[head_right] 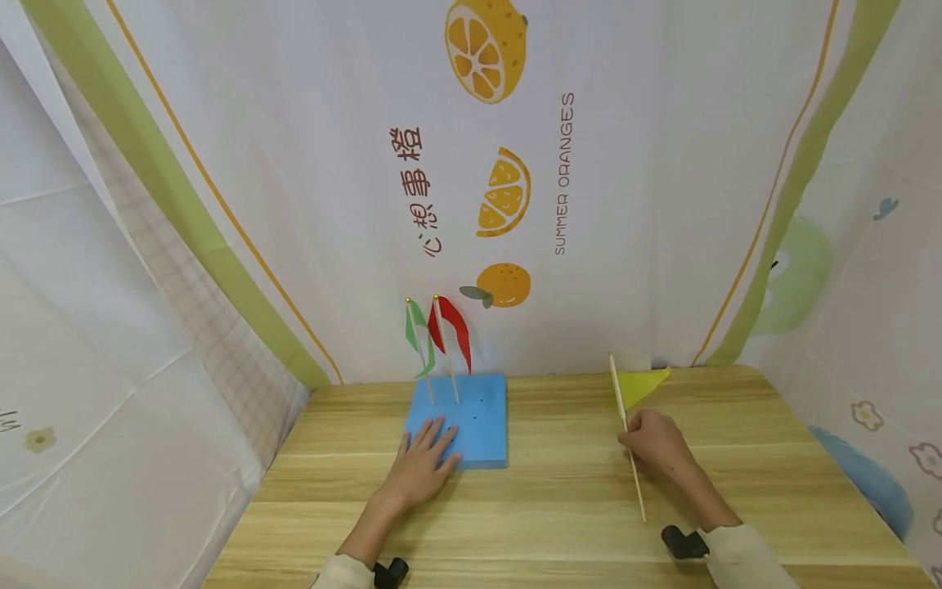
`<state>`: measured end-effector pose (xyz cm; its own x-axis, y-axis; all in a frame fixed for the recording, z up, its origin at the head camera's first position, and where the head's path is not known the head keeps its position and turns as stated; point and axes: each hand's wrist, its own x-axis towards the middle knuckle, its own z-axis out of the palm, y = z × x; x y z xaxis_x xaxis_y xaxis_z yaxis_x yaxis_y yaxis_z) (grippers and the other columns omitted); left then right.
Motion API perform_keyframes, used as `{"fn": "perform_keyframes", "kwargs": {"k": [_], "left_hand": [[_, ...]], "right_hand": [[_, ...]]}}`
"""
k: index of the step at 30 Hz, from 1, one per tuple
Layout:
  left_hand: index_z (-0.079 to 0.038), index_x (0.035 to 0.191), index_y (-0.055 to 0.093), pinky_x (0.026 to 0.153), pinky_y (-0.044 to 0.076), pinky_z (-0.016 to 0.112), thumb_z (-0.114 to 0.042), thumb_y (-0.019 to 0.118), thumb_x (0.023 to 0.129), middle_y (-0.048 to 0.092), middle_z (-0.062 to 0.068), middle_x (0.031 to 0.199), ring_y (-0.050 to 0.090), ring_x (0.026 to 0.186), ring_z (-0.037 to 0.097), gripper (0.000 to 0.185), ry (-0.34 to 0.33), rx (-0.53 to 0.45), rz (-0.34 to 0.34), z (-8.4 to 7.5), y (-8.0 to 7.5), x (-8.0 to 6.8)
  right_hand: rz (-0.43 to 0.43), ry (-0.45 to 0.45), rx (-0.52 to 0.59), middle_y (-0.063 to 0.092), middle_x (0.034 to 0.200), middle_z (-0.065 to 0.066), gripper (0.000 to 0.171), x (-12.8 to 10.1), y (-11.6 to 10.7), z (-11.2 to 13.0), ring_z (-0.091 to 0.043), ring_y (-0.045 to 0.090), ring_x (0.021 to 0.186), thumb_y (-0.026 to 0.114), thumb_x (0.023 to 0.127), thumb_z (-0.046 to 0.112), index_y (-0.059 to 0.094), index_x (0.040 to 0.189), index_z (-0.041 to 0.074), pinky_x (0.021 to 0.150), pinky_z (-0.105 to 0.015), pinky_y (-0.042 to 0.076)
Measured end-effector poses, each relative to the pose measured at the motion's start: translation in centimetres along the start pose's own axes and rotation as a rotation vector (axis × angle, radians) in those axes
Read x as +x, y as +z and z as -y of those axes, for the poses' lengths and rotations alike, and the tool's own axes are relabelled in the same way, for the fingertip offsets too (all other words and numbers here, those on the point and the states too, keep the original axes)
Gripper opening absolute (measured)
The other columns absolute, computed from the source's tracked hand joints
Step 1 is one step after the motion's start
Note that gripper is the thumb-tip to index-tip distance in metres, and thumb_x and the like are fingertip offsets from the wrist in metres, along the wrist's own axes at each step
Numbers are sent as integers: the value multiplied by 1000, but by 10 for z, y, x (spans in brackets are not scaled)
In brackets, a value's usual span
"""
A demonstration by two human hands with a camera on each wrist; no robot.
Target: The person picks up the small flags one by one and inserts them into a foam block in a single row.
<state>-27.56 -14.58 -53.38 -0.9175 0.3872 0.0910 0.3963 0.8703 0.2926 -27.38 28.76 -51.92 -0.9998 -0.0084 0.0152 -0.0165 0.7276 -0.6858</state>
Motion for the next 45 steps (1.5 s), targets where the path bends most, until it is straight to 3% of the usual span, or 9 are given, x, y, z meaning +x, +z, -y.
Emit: {"fn": "perform_keyframes", "kwargs": {"k": [11,17,45], "left_hand": [[-12,163,46,128,20,72,-45,50,112,31,19,174,27,162,44,61,-1,-8,5,-1,-1,-2],[-12,163,46,128,20,72,-45,50,112,31,20,174,27,162,44,61,-1,-8,8,-1,-1,-2],[-12,163,47,127,21,73,-45,51,112,32,20,174,27,162,45,60,11,-13,-4,-2,-2,-1]], "right_hand": [[-6,-4,116,74,80,-16,18,0,-5,10,-21,75,65,67,98,8,68,98,-11,60,-36,65],[-19,-1,148,73,81,-18,14,1,-6,14,-20,74,66,65,96,6,67,95,-8,62,-36,66],[-89,-56,214,75,99,-24,25,9,-3,48,-23,76,76,63,99,9,64,114,-11,72,-41,67]]}}
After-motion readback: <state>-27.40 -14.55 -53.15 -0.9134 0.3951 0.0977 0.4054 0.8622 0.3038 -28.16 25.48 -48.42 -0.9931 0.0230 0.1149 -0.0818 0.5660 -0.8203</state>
